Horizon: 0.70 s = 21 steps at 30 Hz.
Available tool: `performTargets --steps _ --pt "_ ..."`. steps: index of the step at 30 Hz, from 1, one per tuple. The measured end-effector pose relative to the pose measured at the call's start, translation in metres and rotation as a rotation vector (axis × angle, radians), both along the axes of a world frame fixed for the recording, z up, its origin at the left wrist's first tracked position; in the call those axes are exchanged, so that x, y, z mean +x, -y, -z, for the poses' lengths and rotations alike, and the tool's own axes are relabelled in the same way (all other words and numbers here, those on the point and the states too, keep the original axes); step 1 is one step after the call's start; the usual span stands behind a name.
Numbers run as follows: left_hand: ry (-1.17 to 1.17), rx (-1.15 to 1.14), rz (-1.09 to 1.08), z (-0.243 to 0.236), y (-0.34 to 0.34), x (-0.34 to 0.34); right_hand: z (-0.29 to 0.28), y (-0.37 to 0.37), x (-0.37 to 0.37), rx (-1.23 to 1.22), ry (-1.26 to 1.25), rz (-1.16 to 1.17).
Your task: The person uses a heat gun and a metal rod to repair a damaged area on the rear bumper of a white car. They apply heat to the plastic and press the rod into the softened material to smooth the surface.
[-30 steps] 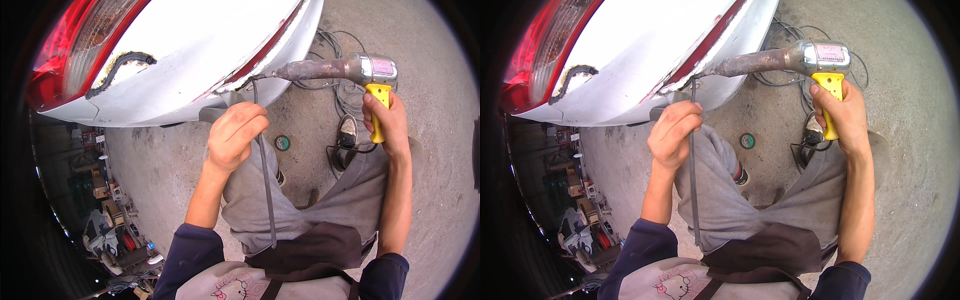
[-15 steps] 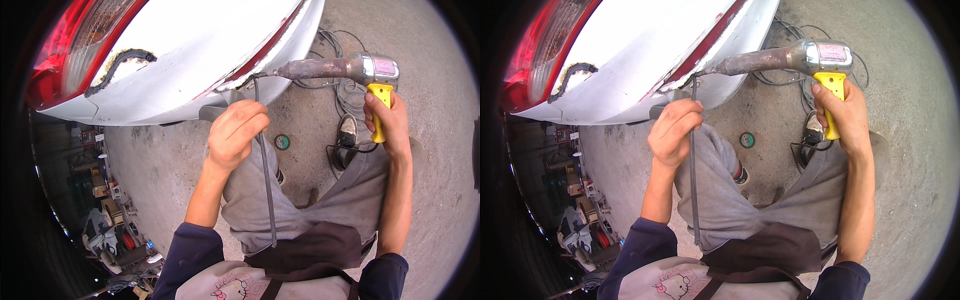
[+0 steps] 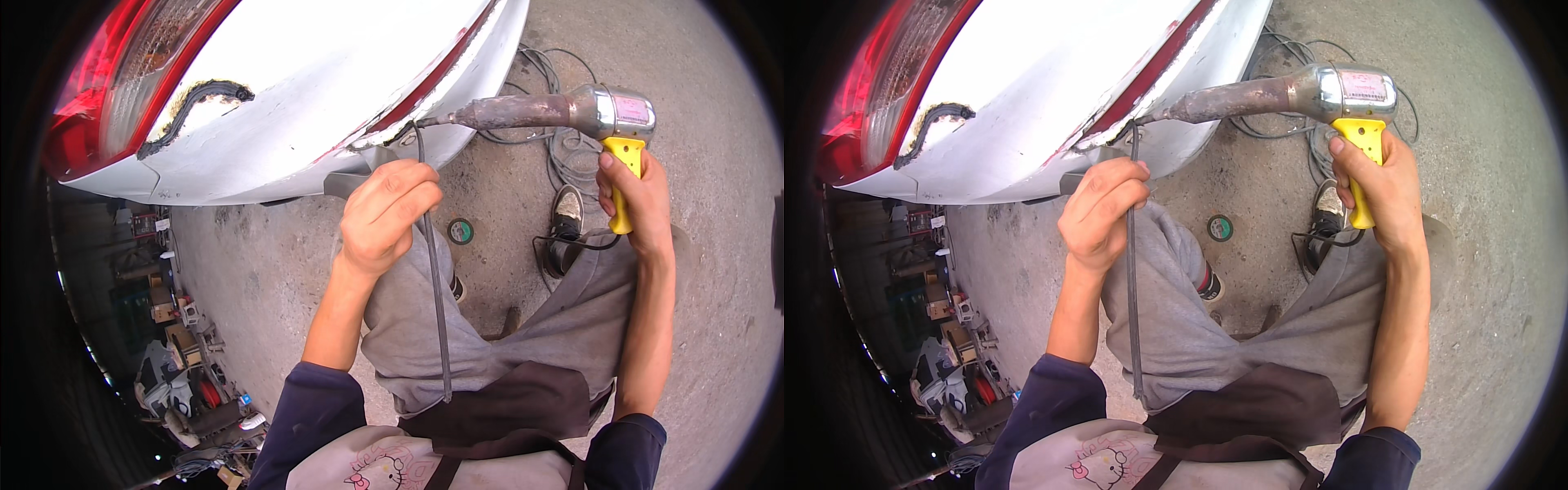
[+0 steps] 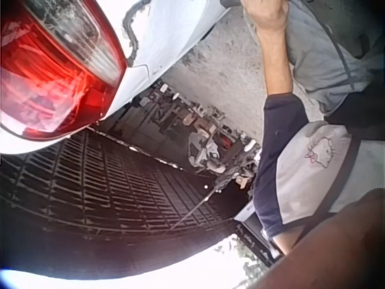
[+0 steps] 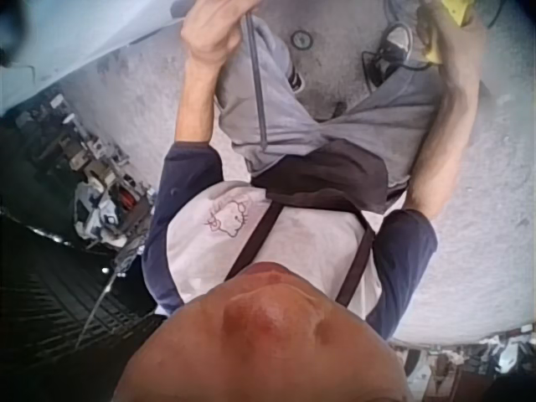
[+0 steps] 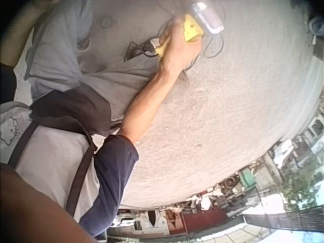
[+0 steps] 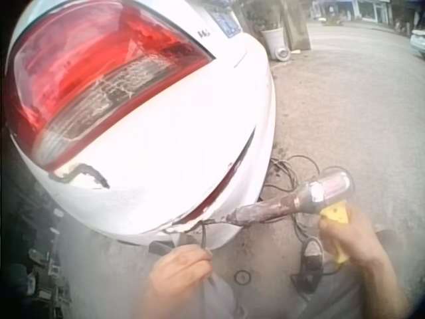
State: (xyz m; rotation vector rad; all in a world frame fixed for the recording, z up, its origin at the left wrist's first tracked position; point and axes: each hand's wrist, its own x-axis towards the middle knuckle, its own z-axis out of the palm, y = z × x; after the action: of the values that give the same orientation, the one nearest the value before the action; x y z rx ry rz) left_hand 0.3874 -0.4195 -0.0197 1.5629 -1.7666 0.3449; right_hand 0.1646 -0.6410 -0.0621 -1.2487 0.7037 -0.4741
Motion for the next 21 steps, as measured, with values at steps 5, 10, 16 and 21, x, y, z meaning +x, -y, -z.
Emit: performTargets --steps 5,10,16,21 --pt "0.0 -0.003 -0.004 0.001 0.0 0.0 0.0 0.001 -0.001 -0.001 0.004 -0.008" --pt "-0.002 -0.01 -0.004 0.002 0.0 0.002 -0.003 0.002 0.0 0.01 0.006 0.015" --pt "-0.038 0.059 0.02 -0.004 0.003 0.0 -0.02 0.048 0.011 -0.162 -0.062 -0.109" --pt "-0.032 0.057 0.04 -0.006 0.007 0.001 -0.021 0.066 0.02 -0.179 -0.073 -0.206"
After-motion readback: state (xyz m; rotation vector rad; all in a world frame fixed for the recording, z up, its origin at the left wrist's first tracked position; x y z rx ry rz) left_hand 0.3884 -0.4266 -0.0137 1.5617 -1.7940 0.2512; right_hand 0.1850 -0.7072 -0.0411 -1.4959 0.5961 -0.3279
